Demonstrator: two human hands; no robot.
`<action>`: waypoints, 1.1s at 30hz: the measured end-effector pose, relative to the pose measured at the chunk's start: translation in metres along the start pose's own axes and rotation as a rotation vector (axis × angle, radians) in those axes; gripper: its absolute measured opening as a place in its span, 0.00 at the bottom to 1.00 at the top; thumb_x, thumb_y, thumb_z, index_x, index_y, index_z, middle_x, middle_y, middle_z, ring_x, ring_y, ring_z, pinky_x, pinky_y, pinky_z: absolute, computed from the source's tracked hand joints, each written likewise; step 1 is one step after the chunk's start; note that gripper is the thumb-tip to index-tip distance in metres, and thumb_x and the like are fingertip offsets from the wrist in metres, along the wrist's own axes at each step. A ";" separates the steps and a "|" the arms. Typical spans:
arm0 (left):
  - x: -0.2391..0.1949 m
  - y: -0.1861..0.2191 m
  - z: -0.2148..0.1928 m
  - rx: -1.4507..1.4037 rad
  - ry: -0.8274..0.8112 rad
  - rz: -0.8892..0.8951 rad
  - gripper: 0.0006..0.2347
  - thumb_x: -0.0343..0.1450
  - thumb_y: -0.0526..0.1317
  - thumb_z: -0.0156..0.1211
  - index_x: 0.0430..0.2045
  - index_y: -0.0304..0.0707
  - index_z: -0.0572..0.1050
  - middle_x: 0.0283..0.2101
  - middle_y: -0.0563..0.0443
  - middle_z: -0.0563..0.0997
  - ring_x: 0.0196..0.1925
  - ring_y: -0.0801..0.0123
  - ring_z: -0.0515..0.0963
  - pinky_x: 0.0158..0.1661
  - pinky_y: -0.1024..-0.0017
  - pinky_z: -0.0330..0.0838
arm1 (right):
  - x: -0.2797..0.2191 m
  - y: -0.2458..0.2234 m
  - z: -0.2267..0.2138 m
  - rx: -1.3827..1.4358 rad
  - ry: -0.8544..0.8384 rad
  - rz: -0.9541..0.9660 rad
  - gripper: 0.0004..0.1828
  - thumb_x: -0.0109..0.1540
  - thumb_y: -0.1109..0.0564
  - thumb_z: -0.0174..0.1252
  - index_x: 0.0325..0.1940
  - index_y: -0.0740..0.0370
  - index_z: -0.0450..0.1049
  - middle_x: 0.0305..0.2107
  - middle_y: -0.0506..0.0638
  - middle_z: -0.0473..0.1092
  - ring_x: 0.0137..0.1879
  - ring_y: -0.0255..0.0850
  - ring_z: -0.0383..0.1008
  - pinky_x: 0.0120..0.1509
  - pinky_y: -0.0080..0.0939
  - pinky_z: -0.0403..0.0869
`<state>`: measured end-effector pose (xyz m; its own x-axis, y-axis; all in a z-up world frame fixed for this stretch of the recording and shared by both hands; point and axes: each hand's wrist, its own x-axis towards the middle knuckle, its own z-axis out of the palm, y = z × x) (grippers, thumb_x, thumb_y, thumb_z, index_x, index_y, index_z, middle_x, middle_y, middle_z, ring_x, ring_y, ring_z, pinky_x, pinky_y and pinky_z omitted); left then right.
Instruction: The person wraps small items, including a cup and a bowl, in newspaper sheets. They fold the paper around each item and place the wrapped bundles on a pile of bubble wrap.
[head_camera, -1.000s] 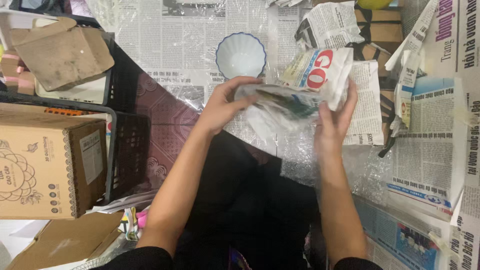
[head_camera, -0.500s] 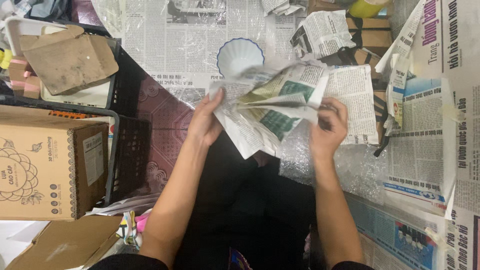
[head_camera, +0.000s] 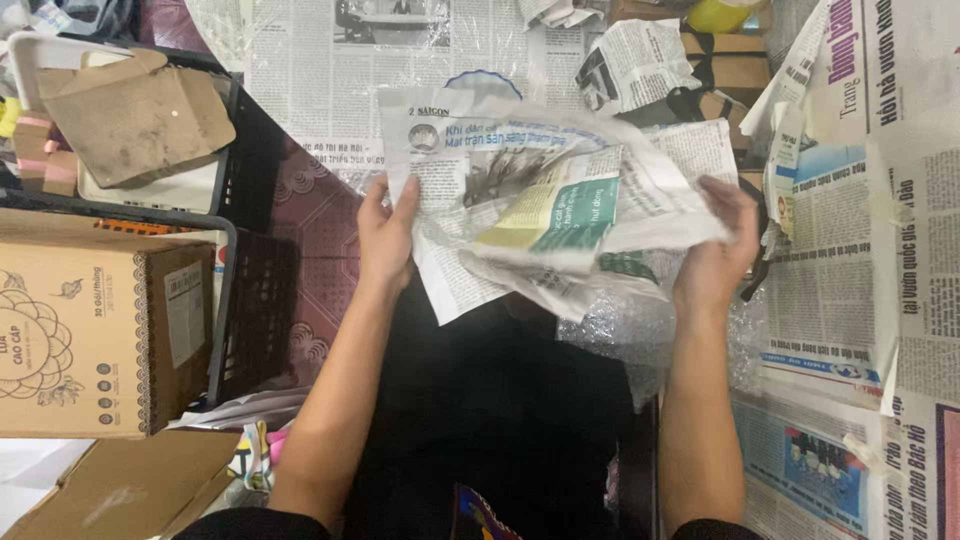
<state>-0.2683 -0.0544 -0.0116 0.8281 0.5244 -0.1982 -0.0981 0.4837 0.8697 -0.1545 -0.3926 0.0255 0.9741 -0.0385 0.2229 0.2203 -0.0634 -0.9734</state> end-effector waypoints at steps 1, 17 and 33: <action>-0.005 0.004 -0.001 0.100 0.003 0.049 0.11 0.77 0.35 0.57 0.51 0.28 0.70 0.48 0.43 0.82 0.47 0.70 0.81 0.47 0.73 0.77 | -0.001 -0.012 0.002 -0.004 0.094 -0.027 0.17 0.66 0.69 0.55 0.59 0.64 0.69 0.56 0.57 0.71 0.60 0.42 0.73 0.66 0.39 0.74; -0.050 0.039 -0.011 0.499 -0.072 0.355 0.06 0.80 0.34 0.57 0.47 0.30 0.71 0.44 0.47 0.81 0.44 0.75 0.80 0.43 0.76 0.77 | -0.057 -0.099 0.056 -0.643 -0.586 -0.224 0.15 0.58 0.66 0.63 0.47 0.55 0.83 0.47 0.49 0.80 0.47 0.41 0.80 0.49 0.41 0.79; -0.025 0.035 -0.051 0.236 0.040 0.154 0.09 0.79 0.34 0.58 0.50 0.30 0.68 0.45 0.44 0.82 0.44 0.73 0.80 0.45 0.75 0.75 | -0.021 -0.049 -0.075 -0.262 -0.153 -0.162 0.09 0.64 0.75 0.60 0.44 0.68 0.79 0.46 0.55 0.78 0.55 0.40 0.78 0.63 0.36 0.75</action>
<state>-0.3209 -0.0150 0.0013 0.7904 0.6087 -0.0690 -0.0862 0.2221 0.9712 -0.1900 -0.4634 0.0728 0.9284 0.1419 0.3435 0.3713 -0.3110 -0.8749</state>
